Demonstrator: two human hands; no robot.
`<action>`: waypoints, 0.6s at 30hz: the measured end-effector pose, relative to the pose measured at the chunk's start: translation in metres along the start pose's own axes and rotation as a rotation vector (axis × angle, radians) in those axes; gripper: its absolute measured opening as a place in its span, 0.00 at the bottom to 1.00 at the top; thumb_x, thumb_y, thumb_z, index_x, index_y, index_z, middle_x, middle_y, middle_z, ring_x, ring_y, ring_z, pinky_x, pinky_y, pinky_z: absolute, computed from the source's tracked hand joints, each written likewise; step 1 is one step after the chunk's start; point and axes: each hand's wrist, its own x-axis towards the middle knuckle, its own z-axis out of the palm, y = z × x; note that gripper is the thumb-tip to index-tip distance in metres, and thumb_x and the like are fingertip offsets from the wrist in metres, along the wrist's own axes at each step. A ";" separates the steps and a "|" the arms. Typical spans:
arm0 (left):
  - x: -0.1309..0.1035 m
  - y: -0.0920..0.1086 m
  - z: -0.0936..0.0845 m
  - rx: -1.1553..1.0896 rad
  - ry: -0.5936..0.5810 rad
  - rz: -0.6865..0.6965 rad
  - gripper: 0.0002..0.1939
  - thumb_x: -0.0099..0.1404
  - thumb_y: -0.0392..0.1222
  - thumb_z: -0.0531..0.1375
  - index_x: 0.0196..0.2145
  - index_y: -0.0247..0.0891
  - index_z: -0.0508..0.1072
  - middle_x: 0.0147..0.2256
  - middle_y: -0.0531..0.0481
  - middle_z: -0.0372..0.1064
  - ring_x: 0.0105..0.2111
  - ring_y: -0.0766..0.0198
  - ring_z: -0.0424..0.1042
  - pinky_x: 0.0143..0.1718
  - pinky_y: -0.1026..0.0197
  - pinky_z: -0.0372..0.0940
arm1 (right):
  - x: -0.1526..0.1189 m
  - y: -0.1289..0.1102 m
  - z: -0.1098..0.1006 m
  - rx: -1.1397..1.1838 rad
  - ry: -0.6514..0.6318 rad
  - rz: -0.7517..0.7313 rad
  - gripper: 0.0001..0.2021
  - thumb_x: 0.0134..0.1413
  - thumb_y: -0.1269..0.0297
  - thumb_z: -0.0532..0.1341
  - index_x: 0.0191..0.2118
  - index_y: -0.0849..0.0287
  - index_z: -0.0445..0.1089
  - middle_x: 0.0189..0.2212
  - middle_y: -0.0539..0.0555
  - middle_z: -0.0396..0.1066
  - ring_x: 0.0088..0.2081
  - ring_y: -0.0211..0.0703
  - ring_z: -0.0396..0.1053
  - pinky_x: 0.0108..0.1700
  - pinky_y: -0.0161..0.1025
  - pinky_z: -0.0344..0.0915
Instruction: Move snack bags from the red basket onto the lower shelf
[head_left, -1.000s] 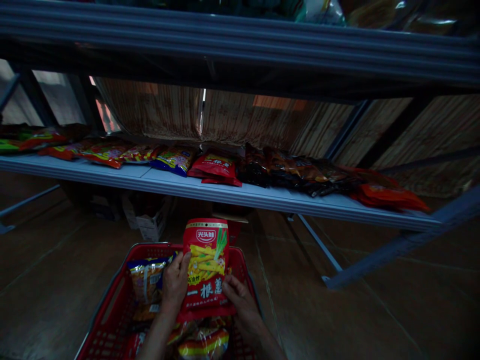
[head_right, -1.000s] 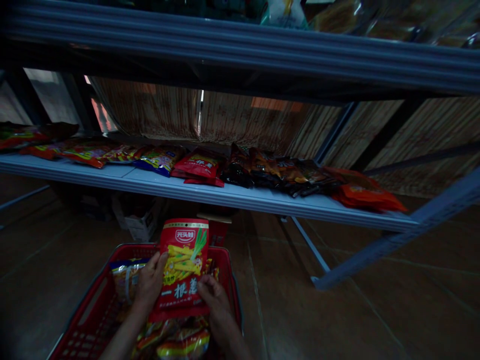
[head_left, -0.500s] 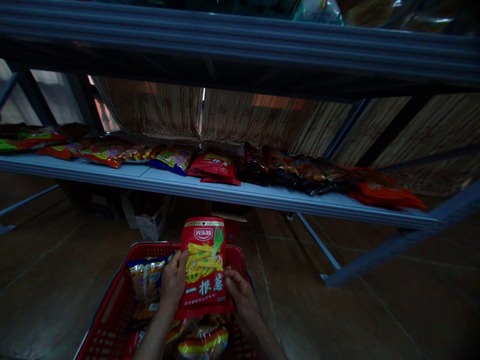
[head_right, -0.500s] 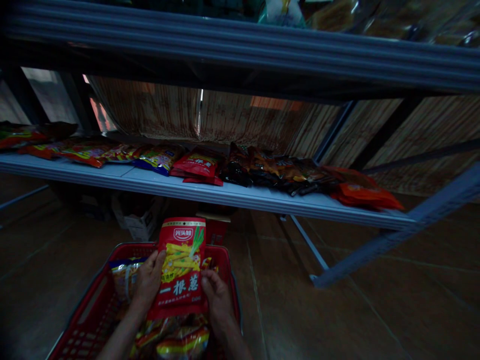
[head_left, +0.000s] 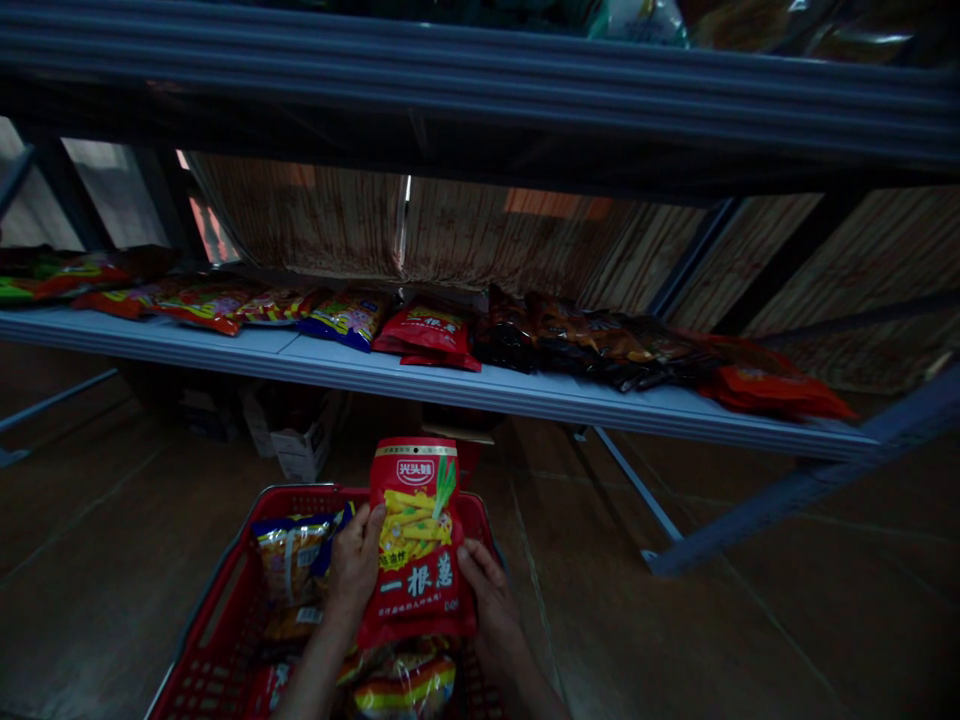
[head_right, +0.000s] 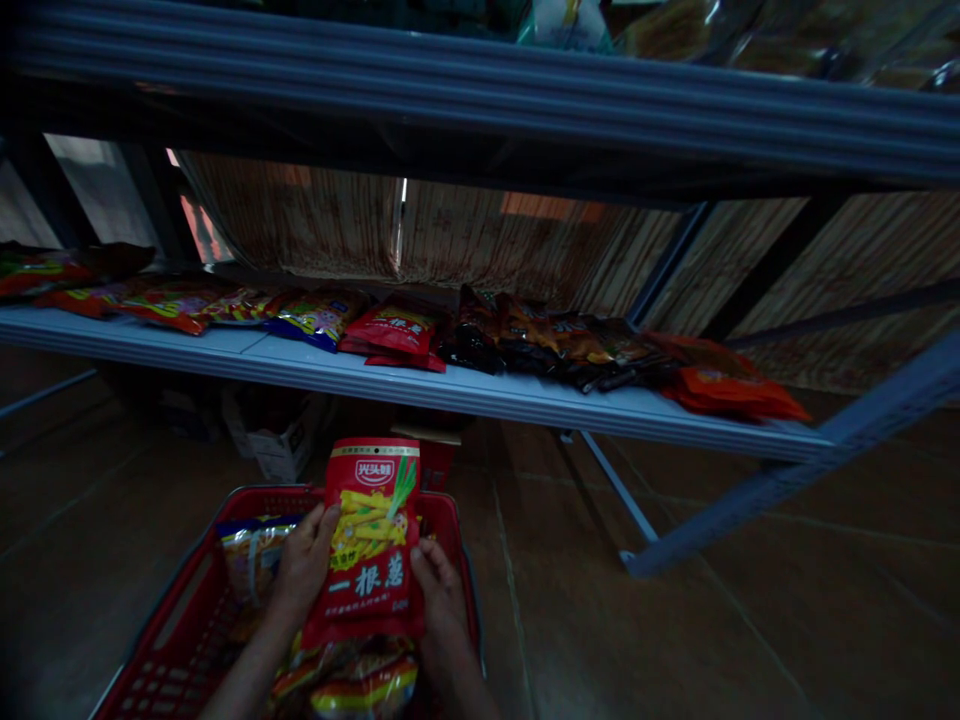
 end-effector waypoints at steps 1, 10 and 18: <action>-0.001 0.000 0.001 0.027 0.012 0.000 0.20 0.60 0.56 0.47 0.28 0.38 0.68 0.26 0.51 0.70 0.28 0.62 0.68 0.29 0.64 0.59 | 0.000 0.000 0.001 0.007 0.010 -0.012 0.16 0.31 0.56 0.70 0.29 0.56 0.69 0.24 0.47 0.76 0.30 0.47 0.73 0.33 0.40 0.68; -0.003 0.005 0.000 0.242 -0.021 0.029 0.19 0.62 0.53 0.45 0.29 0.40 0.68 0.27 0.50 0.72 0.29 0.61 0.70 0.31 0.62 0.60 | -0.005 -0.014 0.005 -0.161 0.080 -0.013 0.27 0.28 0.51 0.70 0.39 0.58 0.72 0.32 0.54 0.77 0.33 0.50 0.74 0.34 0.43 0.70; -0.040 0.030 0.009 0.101 0.081 0.012 0.20 0.60 0.53 0.49 0.43 0.38 0.67 0.46 0.41 0.67 0.48 0.53 0.65 0.50 0.50 0.57 | -0.007 -0.021 0.005 -0.438 0.164 -0.259 0.23 0.36 0.50 0.64 0.38 0.60 0.75 0.34 0.57 0.77 0.38 0.52 0.73 0.37 0.41 0.70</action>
